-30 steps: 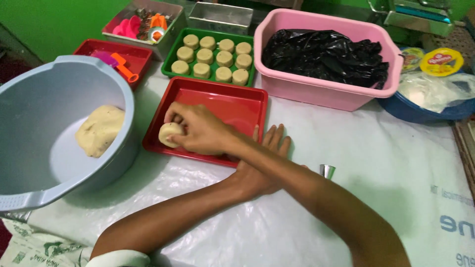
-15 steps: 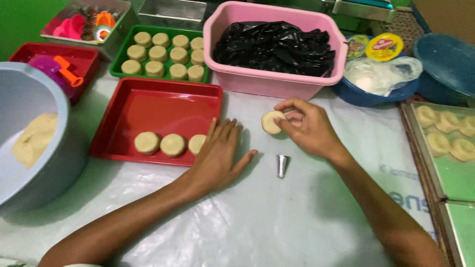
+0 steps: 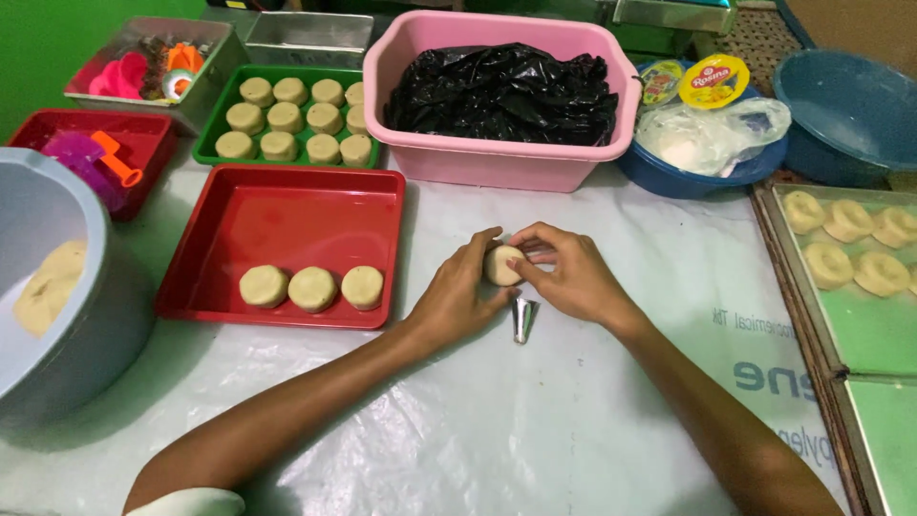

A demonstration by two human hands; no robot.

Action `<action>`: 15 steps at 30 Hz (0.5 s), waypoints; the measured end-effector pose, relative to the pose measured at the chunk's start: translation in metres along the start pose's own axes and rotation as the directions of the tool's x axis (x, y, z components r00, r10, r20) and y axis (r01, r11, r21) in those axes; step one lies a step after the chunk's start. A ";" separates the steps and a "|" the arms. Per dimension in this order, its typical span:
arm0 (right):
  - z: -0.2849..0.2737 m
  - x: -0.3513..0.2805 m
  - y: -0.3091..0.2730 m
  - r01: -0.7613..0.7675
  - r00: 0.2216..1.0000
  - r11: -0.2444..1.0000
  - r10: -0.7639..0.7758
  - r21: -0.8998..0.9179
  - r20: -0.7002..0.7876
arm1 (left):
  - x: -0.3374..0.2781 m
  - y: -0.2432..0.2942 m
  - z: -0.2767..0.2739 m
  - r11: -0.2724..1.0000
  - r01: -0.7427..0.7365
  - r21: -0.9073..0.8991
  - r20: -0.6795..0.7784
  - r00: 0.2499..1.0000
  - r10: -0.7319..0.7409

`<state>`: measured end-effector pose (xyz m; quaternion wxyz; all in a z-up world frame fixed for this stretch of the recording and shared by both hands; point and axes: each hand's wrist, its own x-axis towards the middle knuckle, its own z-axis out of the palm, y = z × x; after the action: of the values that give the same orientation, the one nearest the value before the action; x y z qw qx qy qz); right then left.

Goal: Using a metal tool to create holes in rounds of dough and arranging them on baking trays.

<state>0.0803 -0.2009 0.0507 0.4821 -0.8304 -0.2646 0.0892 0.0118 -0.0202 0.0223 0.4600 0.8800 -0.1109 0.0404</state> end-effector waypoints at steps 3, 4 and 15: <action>-0.012 -0.001 0.018 0.035 0.999 0.986 -0.035 -0.160 0.002 | 0.002 -0.013 0.006 1.000 -0.020 0.004 -0.009 1.000 0.020; -0.016 -0.005 0.008 0.029 1.000 0.986 -0.029 -0.162 0.002 | 0.000 -0.012 0.005 1.000 -0.019 -0.001 -0.005 1.000 0.019; -0.007 -0.019 -0.039 -0.151 0.884 0.827 0.357 -0.541 0.300 | 0.002 -0.019 0.005 0.998 -0.053 -0.015 0.005 0.999 0.053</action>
<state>0.0537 -0.2009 0.0851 0.1700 -0.9203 -0.2535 0.2447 0.0178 -0.0135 0.0044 0.4650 0.8734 -0.1359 0.0495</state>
